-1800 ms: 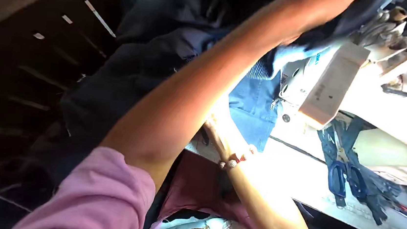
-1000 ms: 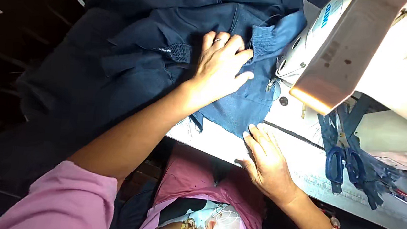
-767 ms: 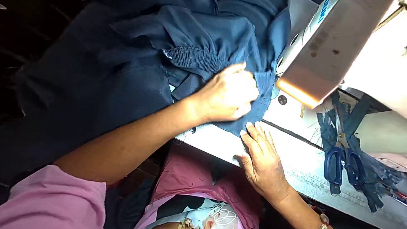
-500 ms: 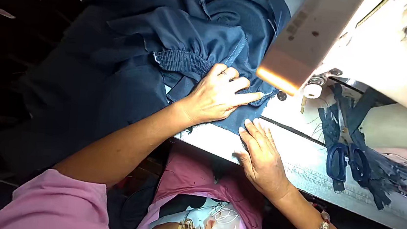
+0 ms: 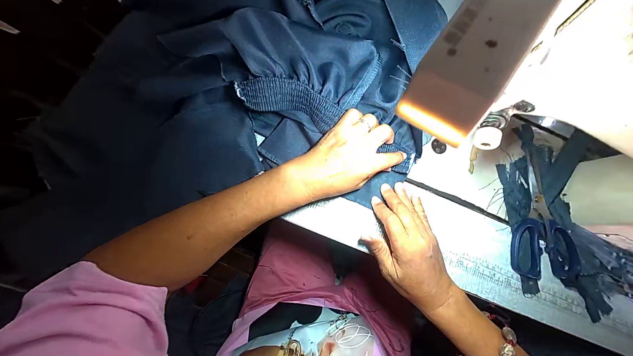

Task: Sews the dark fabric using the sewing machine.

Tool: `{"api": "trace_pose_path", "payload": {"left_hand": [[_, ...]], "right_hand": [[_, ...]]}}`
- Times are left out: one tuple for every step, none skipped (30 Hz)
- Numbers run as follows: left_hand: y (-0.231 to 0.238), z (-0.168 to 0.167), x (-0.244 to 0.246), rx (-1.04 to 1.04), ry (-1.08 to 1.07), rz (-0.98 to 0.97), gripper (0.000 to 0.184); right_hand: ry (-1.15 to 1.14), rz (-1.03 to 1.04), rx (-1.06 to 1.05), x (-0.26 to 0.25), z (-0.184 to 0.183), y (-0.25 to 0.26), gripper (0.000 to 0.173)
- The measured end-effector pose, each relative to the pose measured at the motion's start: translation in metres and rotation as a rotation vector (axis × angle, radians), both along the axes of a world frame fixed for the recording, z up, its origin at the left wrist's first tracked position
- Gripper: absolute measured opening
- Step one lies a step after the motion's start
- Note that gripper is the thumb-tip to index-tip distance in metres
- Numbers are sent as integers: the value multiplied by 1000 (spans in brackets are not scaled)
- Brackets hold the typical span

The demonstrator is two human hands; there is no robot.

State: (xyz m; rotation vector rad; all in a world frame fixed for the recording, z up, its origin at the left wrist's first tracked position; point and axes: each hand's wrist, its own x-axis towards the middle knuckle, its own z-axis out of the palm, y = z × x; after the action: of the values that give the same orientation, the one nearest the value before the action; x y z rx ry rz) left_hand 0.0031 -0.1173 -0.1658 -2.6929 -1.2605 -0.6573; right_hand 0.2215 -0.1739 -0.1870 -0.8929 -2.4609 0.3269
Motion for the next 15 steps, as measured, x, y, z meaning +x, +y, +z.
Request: {"api": "trace_pose_path", "payload": {"left_hand": [[0, 0, 1, 0, 11, 11, 30], [0, 0, 3, 6, 16, 18, 30], [0, 0, 3, 12, 18, 22, 31], [-1, -1, 4, 14, 19, 24, 31], [-1, -1, 4, 12, 19, 24, 31], [-1, -2, 4, 6, 18, 24, 32], [-1, -2, 4, -7, 12, 23, 32], [0, -3, 3, -19, -1, 18, 32], [1, -3, 3, -28, -23, 10, 32], [2, -3, 2, -38, -44, 2, 32], [3, -3, 1, -48, -56, -2, 32], [3, -3, 1, -59, -69, -7, 32], [3, -2, 0, -68, -79, -12, 31], [4, -1, 0, -85, -86, -14, 31], [4, 1, 0, -112, -90, -11, 33]], "right_hand": [[1, -3, -1, 0, 0, 0, 56], [3, -5, -1, 0, 0, 0, 56], [5, -6, 0, 0, -1, 0, 56], [5, -4, -2, 0, -1, 0, 57], [4, -1, -4, 0, -1, 0, 57], [5, 3, -8, 0, -1, 0, 58], [12, 7, -17, 0, 0, 1, 57], [23, 14, -28, 1, 2, 3, 56], [44, 22, -39, 2, 5, 6, 54], [77, 23, -41, 3, 9, 12, 50], [110, 13, -26, 4, 12, 18, 47], [112, -2, -7, 4, 14, 25, 47], [75, -18, 1, 5, 14, 30, 52], [17, -39, -7, 5, 12, 33, 59], [-36, -55, -16, 6, 9, 35, 63]]}}
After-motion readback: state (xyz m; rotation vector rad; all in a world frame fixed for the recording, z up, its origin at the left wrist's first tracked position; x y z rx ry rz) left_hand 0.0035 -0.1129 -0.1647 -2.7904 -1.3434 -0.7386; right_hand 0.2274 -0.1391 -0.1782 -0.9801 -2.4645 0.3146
